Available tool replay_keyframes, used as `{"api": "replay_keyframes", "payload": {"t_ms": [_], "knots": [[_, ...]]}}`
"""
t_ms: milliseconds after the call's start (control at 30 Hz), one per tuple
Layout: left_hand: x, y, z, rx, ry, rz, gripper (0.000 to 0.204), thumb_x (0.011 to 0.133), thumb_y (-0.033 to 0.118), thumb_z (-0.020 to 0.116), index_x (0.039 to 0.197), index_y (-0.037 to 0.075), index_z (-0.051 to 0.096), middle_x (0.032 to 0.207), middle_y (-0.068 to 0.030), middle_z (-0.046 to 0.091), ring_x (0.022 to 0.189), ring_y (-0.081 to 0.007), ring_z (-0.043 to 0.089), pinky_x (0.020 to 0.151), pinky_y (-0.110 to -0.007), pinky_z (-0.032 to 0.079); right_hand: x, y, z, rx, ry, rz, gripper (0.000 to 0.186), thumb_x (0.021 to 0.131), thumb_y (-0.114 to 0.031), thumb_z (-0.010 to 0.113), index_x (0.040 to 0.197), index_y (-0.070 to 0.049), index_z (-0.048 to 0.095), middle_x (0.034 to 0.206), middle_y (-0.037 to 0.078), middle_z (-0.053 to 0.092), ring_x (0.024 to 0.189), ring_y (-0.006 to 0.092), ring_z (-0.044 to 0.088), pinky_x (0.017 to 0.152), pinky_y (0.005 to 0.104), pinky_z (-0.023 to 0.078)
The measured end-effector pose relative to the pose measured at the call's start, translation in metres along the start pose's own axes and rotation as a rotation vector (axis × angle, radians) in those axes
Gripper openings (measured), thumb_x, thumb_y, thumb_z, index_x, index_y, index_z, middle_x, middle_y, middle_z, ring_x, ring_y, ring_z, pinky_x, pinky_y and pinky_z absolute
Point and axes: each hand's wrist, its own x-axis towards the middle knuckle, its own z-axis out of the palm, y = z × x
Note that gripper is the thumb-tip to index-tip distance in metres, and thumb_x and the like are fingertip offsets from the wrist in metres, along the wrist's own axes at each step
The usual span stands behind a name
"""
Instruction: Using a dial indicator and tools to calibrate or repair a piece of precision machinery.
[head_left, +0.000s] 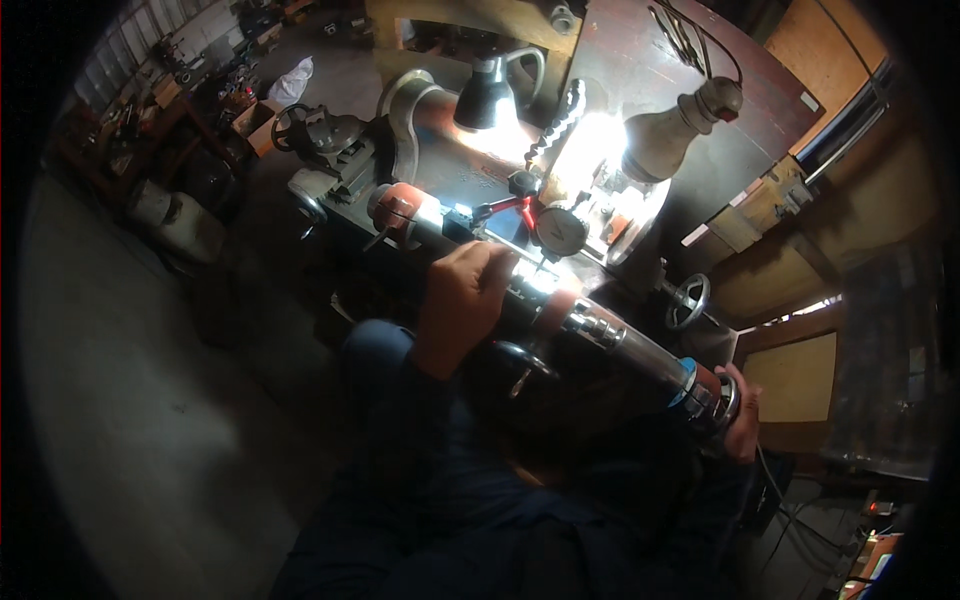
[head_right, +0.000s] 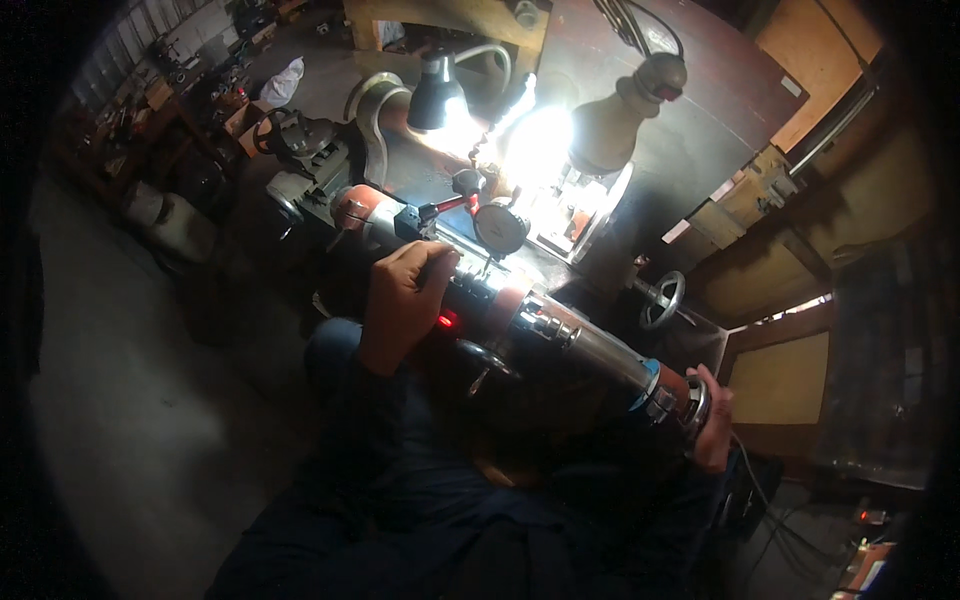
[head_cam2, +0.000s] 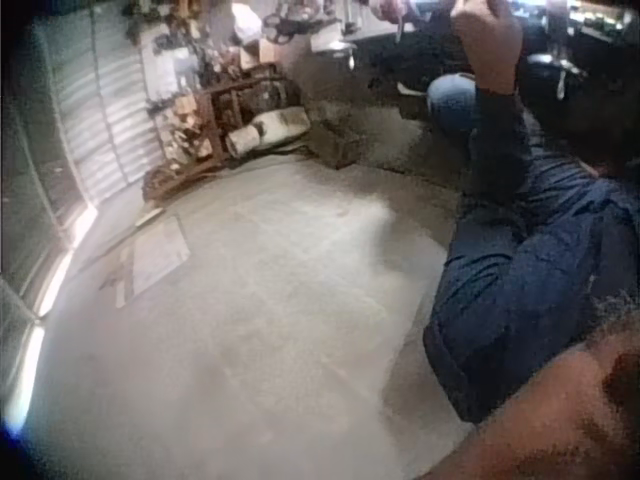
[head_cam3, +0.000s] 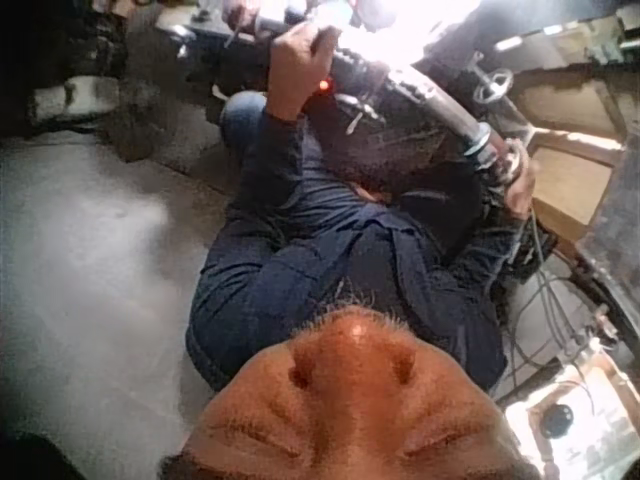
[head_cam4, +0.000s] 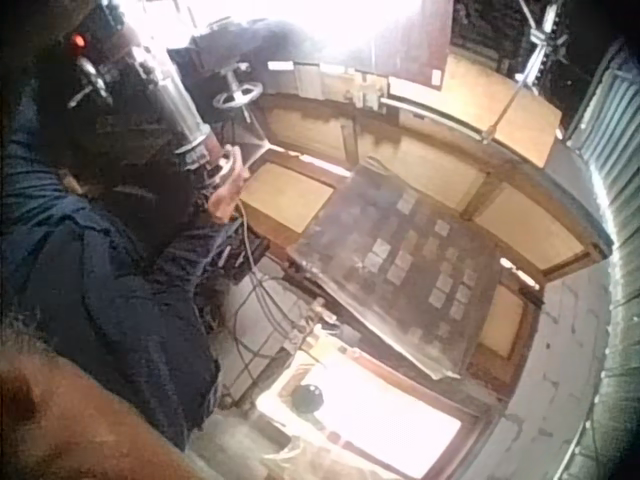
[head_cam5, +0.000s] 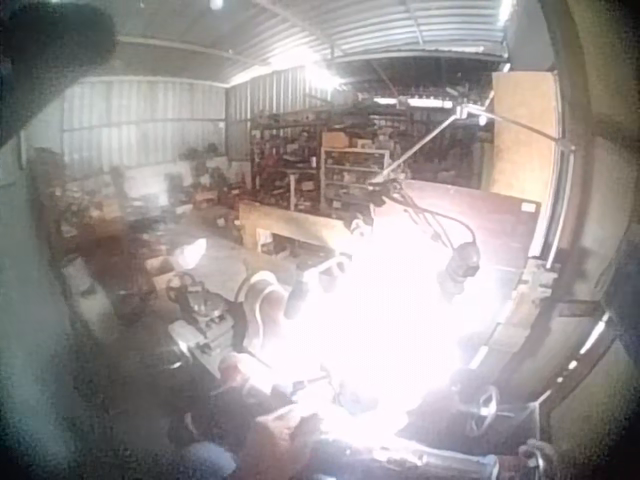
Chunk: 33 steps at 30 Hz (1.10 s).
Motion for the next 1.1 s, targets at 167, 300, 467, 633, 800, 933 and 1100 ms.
{"api": "replay_keyframes", "payload": {"t_ms": [167, 300, 467, 633, 800, 933, 1100], "knots": [[-0.006, 0.000, 0.009, 0.059, -0.088, -0.025, 0.016, 0.089, 0.011, 0.065, 0.091, -0.004, 0.068, 0.082, -0.0188, 0.068, 0.076, -0.0305, 0.070, 0.067, -0.035, 0.052, -0.013, -0.003, 0.035, -0.685, 0.039, -0.267, 0.050, 0.101, -0.032, 0.045, 0.137, 0.003, 0.044, 0.132, 0.019, 0.055, 0.126, 0.0278, 0.049, 0.109, 0.0371, 0.033], [-0.009, 0.003, 0.012, 0.031, -0.128, -0.102, 0.017, 0.087, 0.012, 0.066, 0.090, -0.004, 0.069, 0.079, -0.0191, 0.069, 0.072, -0.0311, 0.070, 0.065, -0.035, 0.053, -0.021, 0.008, 0.047, -0.770, 0.131, -0.461, 0.053, 0.100, -0.036, 0.039, 0.138, 0.001, 0.044, 0.137, 0.020, 0.051, 0.128, 0.0322, 0.048, 0.109, 0.0409, 0.033], [-0.010, 0.005, 0.014, 0.049, -0.180, -0.150, 0.017, 0.086, 0.012, 0.066, 0.090, -0.004, 0.069, 0.079, -0.0200, 0.069, 0.072, -0.0316, 0.070, 0.064, -0.035, 0.053, -0.024, 0.019, 0.052, -0.739, 0.230, -0.594, 0.060, 0.100, -0.044, 0.038, 0.139, 0.001, 0.043, 0.140, 0.021, 0.048, 0.129, 0.0341, 0.046, 0.110, 0.0435, 0.033], [-0.011, 0.008, 0.020, 0.127, -0.162, -0.062, 0.015, 0.085, 0.011, 0.066, 0.087, -0.004, 0.068, 0.077, -0.0201, 0.067, 0.071, -0.0341, 0.069, 0.064, -0.038, 0.053, -0.023, 0.022, 0.051, -0.734, 0.231, -0.602, 0.062, 0.100, -0.046, 0.039, 0.139, 0.001, 0.043, 0.141, 0.021, 0.048, 0.130, 0.0339, 0.046, 0.110, 0.0435, 0.033], [-0.021, 0.024, 0.037, 0.336, -0.085, -0.094, 0.014, 0.083, 0.008, 0.065, 0.073, -0.001, 0.061, 0.070, -0.0208, 0.062, 0.069, -0.0389, 0.065, 0.060, -0.043, 0.051, -0.023, 0.022, 0.050, -0.720, 0.213, -0.609, 0.061, 0.101, -0.046, 0.039, 0.139, 0.002, 0.042, 0.141, 0.021, 0.047, 0.130, 0.0337, 0.046, 0.110, 0.0436, 0.033], [-0.024, 0.028, 0.042, 0.391, -0.062, -0.130, 0.016, 0.084, 0.008, 0.065, 0.071, 0.000, 0.060, 0.070, -0.0223, 0.062, 0.069, -0.0394, 0.065, 0.058, -0.044, 0.050, -0.024, 0.022, 0.051, -0.740, 0.211, -0.621, 0.059, 0.102, -0.044, 0.038, 0.139, 0.002, 0.042, 0.141, 0.020, 0.047, 0.131, 0.0334, 0.045, 0.110, 0.0439, 0.033], [-0.021, 0.017, 0.036, 0.253, -0.143, -0.138, 0.016, 0.086, 0.009, 0.064, 0.074, -0.001, 0.060, 0.069, -0.0224, 0.061, 0.069, -0.0403, 0.064, 0.058, -0.045, 0.049, -0.023, 0.022, 0.052, -0.726, 0.202, -0.621, 0.059, 0.102, -0.043, 0.037, 0.138, 0.002, 0.042, 0.141, 0.020, 0.047, 0.131, 0.0334, 0.044, 0.110, 0.0441, 0.032]]}}
